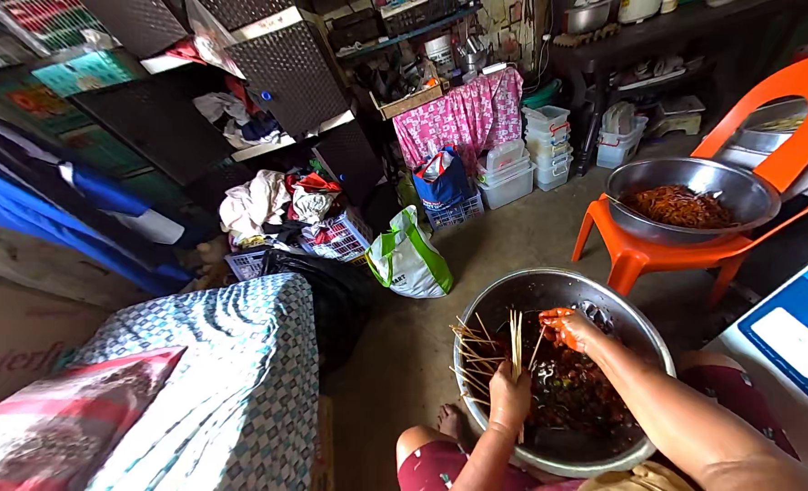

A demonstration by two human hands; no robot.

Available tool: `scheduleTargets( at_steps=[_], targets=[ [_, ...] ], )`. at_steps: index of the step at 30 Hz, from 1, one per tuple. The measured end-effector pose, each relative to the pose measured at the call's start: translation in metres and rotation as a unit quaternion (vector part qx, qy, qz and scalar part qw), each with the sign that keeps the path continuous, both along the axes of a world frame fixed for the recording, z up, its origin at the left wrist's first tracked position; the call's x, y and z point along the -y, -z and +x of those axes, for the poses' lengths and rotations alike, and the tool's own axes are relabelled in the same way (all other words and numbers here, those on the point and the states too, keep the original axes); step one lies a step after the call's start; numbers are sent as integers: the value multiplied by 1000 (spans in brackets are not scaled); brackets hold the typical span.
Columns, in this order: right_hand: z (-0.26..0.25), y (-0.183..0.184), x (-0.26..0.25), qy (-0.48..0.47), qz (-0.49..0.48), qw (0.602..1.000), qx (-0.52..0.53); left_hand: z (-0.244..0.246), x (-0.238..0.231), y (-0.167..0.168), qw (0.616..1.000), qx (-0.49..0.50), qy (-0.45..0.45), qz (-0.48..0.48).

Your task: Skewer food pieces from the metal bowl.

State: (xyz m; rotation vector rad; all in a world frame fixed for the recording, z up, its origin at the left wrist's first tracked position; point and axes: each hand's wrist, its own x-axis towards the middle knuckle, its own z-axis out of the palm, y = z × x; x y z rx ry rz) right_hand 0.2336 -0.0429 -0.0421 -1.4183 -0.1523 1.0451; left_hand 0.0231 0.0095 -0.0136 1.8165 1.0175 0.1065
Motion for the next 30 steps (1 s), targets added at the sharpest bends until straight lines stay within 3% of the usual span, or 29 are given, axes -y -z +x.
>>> scheduleTargets(
  at_steps=[3,12,15,16,18,20,23,27,30],
  targets=[
    [-6,-1,-1,-9,-1,1000,-4,0,1,-2,999,3,-23,48],
    [-54,-10,-6,-178,-7,984,-18,3,0,-5,995,-41,-41,76],
    [-38,-2,-5,-180,-27,979,88,3,0,-8,995,-51,-37,76],
    [-28,2,-4,-189,-76,962,184,3,0,-9,995,-53,-36,76],
    [-10,5,-1,-246,-227,873,355,5,1,-9,995,-56,-33,77],
    [-7,6,1,-310,-344,791,401,5,1,-8,995,-53,-26,78],
    [-15,12,1,-370,-389,737,411,5,1,-7,995,-49,-19,80],
    [-16,17,-3,-387,-373,743,399,3,1,-8,996,-47,-14,75],
    [-8,20,-2,-341,-337,784,394,2,1,-6,997,-41,-16,66]
  ],
)
